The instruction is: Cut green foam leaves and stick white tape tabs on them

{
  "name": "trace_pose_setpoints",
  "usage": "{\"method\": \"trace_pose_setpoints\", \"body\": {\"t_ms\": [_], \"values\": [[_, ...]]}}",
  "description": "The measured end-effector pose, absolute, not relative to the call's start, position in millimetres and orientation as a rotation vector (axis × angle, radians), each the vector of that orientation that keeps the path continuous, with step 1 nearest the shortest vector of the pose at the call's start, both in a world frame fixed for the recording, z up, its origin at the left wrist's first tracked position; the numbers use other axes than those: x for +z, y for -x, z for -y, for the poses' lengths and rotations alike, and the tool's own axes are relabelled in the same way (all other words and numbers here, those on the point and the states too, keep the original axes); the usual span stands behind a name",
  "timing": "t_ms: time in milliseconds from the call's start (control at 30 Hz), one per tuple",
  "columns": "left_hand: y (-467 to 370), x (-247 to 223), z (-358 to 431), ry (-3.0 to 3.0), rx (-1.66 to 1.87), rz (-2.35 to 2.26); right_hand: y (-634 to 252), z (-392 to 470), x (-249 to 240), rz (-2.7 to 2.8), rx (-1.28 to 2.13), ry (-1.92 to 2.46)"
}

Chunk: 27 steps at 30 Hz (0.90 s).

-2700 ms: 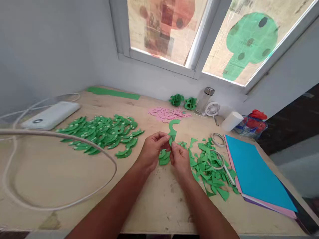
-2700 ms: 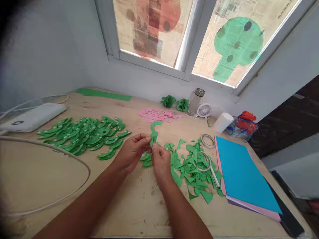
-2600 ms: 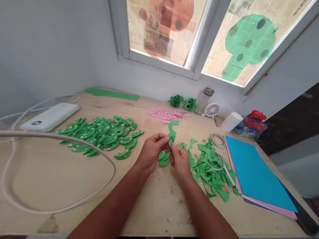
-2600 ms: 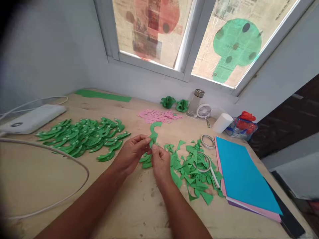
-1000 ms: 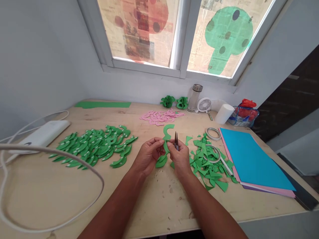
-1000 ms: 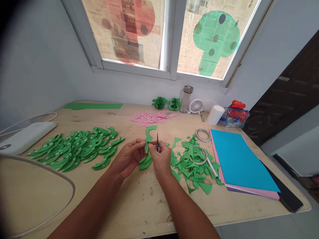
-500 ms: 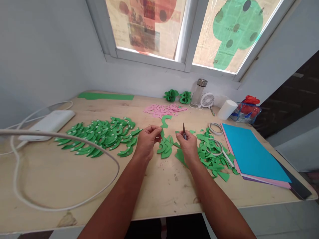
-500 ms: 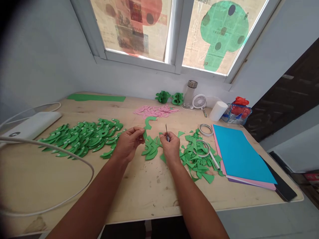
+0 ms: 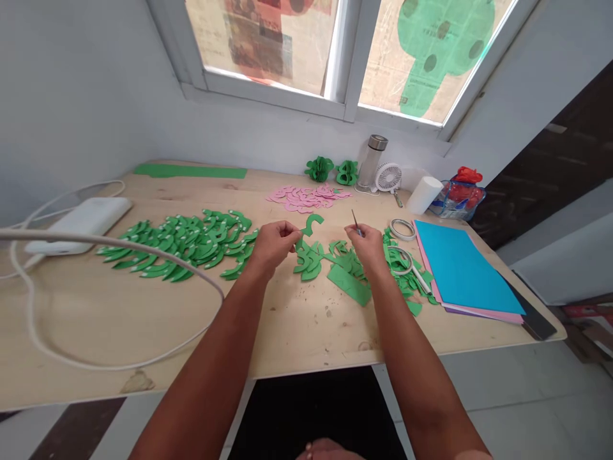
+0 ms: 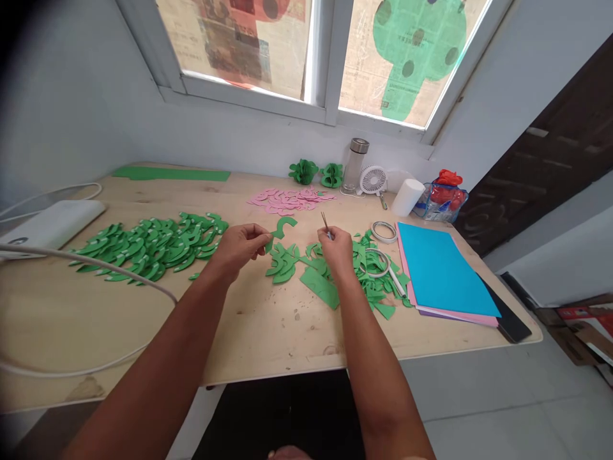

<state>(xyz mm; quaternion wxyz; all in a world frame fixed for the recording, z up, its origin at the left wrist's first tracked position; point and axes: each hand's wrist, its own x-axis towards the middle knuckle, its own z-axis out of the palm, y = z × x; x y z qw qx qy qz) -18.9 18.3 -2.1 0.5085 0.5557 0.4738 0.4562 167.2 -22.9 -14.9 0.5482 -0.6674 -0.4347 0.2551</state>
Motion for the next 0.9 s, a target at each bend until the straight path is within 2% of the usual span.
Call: {"method": "trace_pose_setpoints", "body": {"t_ms": [167, 333, 767, 900], "values": [[30, 8, -13, -1.587, 0.820, -1.016, -179, 45, -5, 1.015, 0.678, 1.517], [43, 9, -25, -1.781, 0.521, -0.953, -185, 60, -18, 0.972, 0.681, 1.498], [42, 32, -66, -2.113, -0.040, -0.866, -180, 62, -40, 0.972, 0.683, 1.504], [35, 30, -74, -2.141, -0.094, -0.887, -180, 64, -40, 0.967, 0.687, 1.514]]}}
